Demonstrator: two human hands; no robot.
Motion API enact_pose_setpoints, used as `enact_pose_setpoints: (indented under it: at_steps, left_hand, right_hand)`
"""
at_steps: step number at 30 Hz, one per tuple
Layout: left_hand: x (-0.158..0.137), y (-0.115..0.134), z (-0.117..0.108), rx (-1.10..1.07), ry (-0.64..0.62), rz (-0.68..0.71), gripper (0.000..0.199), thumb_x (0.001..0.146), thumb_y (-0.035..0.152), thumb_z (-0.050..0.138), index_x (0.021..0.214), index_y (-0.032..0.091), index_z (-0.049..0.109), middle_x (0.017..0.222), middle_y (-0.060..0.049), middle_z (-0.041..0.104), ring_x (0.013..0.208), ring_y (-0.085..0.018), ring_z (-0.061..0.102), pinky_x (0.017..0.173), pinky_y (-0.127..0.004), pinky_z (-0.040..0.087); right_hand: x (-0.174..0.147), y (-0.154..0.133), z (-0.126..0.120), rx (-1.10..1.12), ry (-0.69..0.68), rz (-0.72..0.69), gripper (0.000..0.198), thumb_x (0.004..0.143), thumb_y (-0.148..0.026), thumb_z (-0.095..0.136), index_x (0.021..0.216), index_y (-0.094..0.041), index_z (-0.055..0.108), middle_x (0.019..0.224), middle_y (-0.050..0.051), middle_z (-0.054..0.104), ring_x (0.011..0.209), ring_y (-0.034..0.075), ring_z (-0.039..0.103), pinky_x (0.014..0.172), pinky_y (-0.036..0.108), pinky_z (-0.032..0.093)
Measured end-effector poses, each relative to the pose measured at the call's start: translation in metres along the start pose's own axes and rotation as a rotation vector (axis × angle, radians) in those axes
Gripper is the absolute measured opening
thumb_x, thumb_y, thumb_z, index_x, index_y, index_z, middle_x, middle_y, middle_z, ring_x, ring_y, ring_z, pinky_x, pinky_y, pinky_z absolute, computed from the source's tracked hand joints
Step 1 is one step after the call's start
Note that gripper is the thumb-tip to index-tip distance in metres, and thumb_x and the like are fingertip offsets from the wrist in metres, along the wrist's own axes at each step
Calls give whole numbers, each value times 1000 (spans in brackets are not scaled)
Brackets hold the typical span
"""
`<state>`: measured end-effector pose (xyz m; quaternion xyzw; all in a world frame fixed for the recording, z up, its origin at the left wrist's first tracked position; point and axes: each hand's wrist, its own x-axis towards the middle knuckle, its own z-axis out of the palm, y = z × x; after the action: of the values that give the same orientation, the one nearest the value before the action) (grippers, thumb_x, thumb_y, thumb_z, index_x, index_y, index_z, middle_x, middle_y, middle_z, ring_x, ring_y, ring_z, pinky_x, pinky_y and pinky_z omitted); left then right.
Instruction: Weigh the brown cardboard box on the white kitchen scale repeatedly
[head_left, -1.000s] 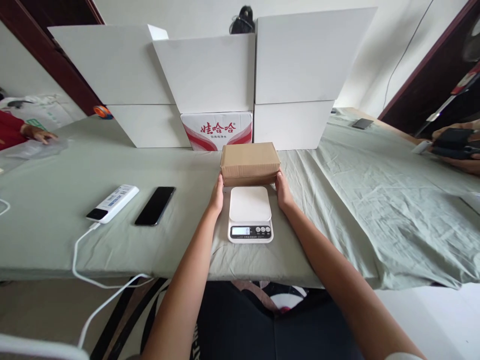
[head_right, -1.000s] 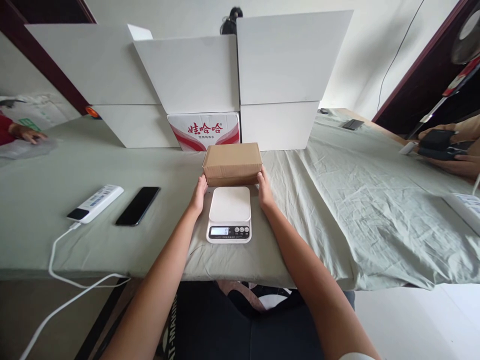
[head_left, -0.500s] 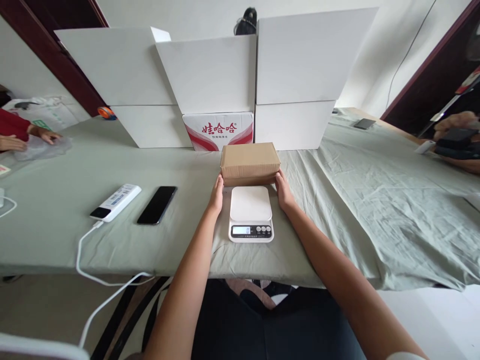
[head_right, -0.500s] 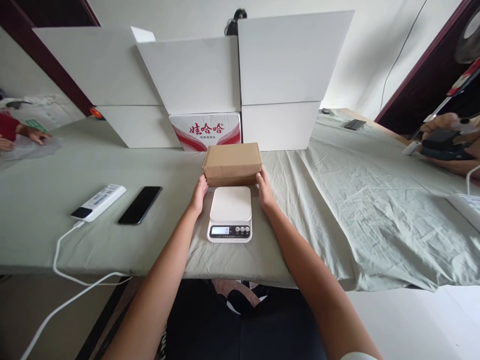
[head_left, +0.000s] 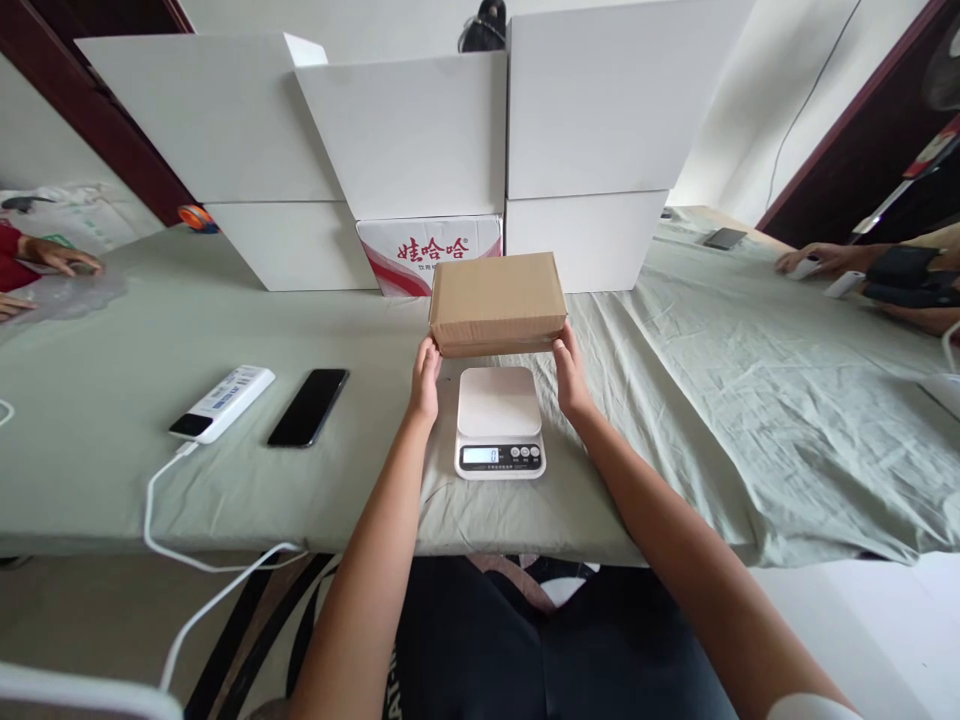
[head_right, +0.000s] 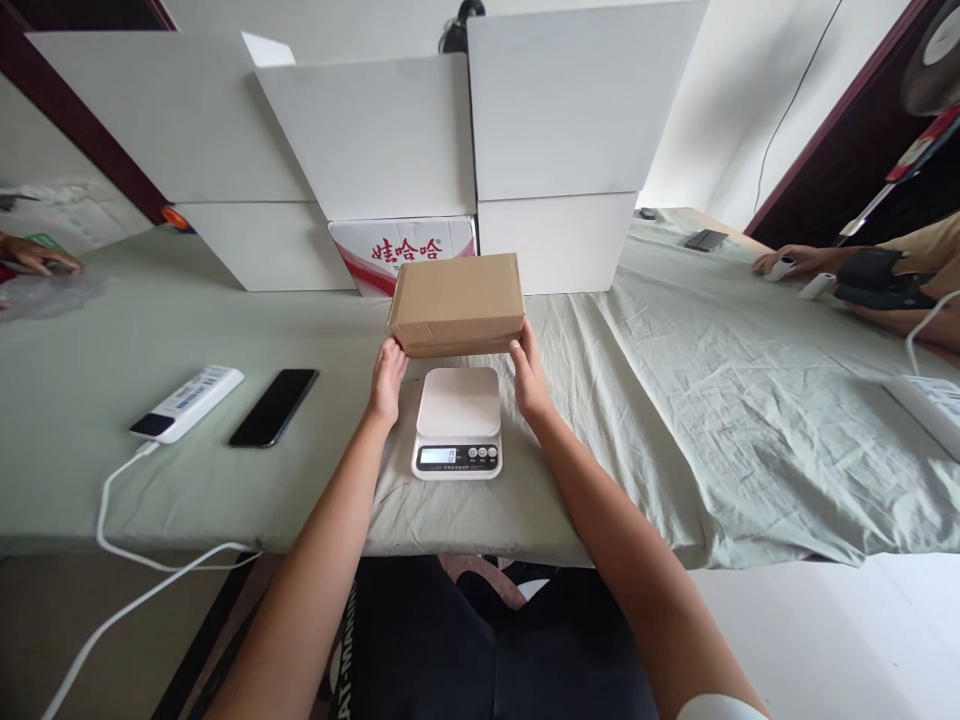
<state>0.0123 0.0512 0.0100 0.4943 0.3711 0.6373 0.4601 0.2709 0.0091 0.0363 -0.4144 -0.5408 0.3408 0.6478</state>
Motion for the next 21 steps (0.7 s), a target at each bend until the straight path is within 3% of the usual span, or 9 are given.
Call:
enact_pose_setpoints:
  at_steps: [6, 11, 16, 21]
  left_hand:
    - [-2, 11, -7, 27, 99, 88, 81, 92, 96, 56, 137, 30, 71, 164, -14, 67, 165, -35, 53, 127, -47, 48]
    - [-1, 16, -9, -69, 205, 137, 63, 91, 88, 64, 113, 30, 70, 133, -10, 76, 133, -29, 70, 96, -36, 55]
    - [-2, 21, -6, -143, 214, 120, 57, 84, 79, 81, 93, 28, 58, 94, -1, 63, 95, -21, 65, 76, -28, 46]
    - [-5, 25, -3, -196, 212, 152, 56, 86, 73, 83, 81, 26, 52, 81, 2, 57, 82, -18, 64, 74, -26, 50]
  right_hand:
    - [-9, -21, 7, 11, 14, -28, 75, 101, -81, 57, 164, -42, 51, 180, 1, 50, 172, 37, 40, 149, 61, 28]
    - [-13, -17, 4, -59, 102, -54, 60, 103, -80, 50, 146, -39, 59, 159, 7, 61, 161, 38, 49, 142, 62, 39]
    - [-8, -7, 0, -73, 202, -62, 57, 101, -83, 43, 125, -35, 63, 133, 8, 67, 142, 37, 60, 130, 62, 49]
    - [-3, -8, -1, -37, 240, -52, 49, 104, -77, 42, 106, -32, 61, 114, 6, 66, 121, 33, 67, 116, 56, 55]
